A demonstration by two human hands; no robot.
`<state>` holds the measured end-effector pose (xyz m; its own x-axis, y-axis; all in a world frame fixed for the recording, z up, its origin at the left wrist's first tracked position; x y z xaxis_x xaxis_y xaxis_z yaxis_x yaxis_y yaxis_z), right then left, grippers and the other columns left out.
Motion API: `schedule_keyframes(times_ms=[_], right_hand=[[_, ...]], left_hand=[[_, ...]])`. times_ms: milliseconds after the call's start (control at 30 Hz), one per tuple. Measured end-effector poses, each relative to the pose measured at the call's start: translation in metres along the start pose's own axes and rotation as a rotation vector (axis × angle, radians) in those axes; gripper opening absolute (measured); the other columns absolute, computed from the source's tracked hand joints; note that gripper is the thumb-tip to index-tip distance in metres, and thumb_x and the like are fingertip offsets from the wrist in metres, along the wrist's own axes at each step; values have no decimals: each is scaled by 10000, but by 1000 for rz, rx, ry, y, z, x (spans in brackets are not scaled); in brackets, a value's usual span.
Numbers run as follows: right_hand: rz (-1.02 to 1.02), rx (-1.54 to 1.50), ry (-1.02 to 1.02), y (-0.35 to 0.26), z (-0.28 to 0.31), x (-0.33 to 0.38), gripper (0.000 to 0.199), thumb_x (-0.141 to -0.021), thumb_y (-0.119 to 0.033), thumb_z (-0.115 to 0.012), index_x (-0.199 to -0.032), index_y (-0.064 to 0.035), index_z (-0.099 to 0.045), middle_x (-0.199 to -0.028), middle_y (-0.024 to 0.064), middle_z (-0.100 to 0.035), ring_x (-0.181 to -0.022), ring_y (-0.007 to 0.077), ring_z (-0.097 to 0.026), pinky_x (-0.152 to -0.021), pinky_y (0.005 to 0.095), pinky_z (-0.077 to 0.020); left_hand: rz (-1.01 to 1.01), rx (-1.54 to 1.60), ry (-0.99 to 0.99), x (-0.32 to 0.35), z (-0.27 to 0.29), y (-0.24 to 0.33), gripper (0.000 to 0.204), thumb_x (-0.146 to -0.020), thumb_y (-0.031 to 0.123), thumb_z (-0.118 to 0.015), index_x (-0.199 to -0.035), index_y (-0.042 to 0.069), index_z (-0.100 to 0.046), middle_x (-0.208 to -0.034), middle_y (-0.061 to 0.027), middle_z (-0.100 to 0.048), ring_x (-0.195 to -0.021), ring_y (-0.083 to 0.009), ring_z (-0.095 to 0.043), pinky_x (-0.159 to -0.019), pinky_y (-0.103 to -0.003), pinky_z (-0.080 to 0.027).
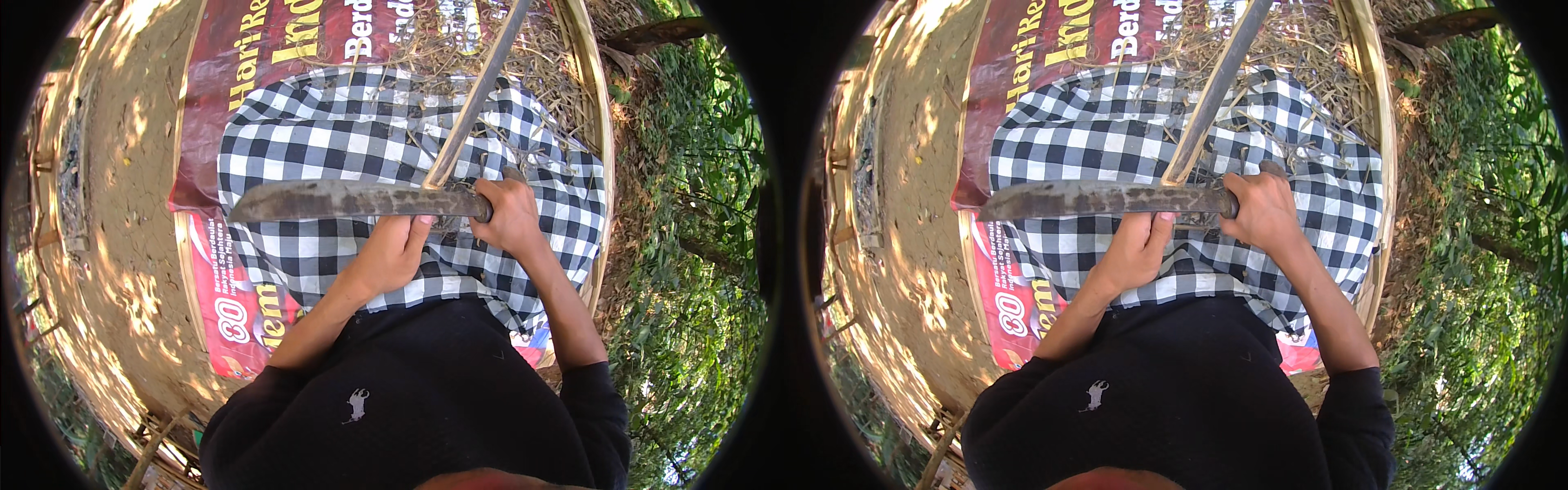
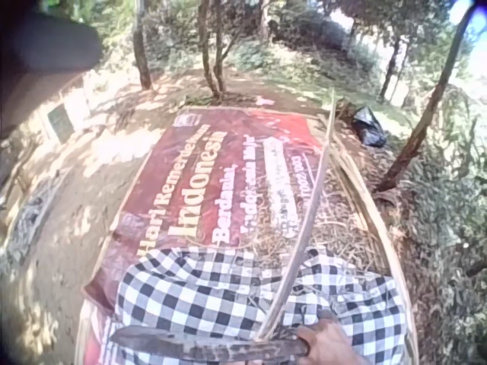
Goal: The person is using a machete to shave and shape a piece of wood while sitting on a banner mat outdoors. They slide the blade along the wood to remove shavings and refine the shape.
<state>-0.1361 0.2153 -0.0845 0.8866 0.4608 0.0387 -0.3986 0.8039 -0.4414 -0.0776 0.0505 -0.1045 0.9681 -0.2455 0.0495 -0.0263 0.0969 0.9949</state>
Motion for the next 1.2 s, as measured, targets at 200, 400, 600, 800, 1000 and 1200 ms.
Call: schedule_keyframes(times_ms=[200, 400, 600, 800, 1000, 1200], right_hand=[[16, 150, 154, 67, 8, -1, 288, -575, -202, -763, -768, -70, -594, -652, 106, -629, -639, 358, -621, -625, 461, -479], [-28, 192, 131, 33, 18, 4, 229, -597, -172, -727, -752, -74, -589, -640, 109, -614, -634, 356, -607, -632, 457, -472], [106, 137, 166, 0, 17, -2, 231, -595, -177, -730, -718, -75, -563, -619, 118, -614, -602, 344, -608, -619, 451, -474], [-60, 233, 215, 57, 31, -11, 148, -647, -148, -699, -699, -79, -578, -591, 134, -600, -570, 352, -595, -594, 456, -470], [90, 234, 169, 11, 14, -6, 178, -594, -158, -701, -713, -85, -591, -631, 106, -642, -607, 324, -645, -652, 432, -507], [-560, 128, 351, 107, 69, -23, 176, -780, -201, -681, -780, -25, -682, -629, 205, -628, -639, 414, -649, -627, 491, -511]], left_hand=[[0, -63, 47, -8, 6, 4, 302, -1095, 273, -376, -1057, 12, -523, -662, 15, -446, -564, -90, -405, -540, -283, -367], [177, 223, 54, -14, 4, -17, 314, -1098, 330, -377, -1033, 45, -490, -618, 50, -392, -503, -40, -340, -452, -244, -304], [32, 37, 43, -7, 3, -1, 338, -1097, 313, -388, -1009, 12, -514, -661, 34, -432, -579, -57, -399, -510, -260, -344], [165, 146, 49, -12, 7, -9, 282, -1100, 304, -380, -1038, 52, -490, -642, 56, -368, -538, -36, -337, -481, -239, -305], [252, 334, 54, -2, -6, -17, 263, -1095, 317, -396, -1027, 73, -466, -642, 71, -333, -513, -26, -303, -442, -223, -270], [349, 499, -105, 20, -23, -14, 244, -1097, 309, -394, -1048, 78, -457, -645, 74, -318, -476, -14, -275, -415, -211, -245]])
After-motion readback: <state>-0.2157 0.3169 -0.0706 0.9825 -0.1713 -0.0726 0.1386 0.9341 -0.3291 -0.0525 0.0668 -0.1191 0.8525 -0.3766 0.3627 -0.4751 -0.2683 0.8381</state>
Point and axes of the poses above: each hand's wrist, its own x-axis away from the middle knuckle, its own z-axis out of the back of the hand, y = z × x, the point moved 7 cm from there along -x, towards the middle knuckle
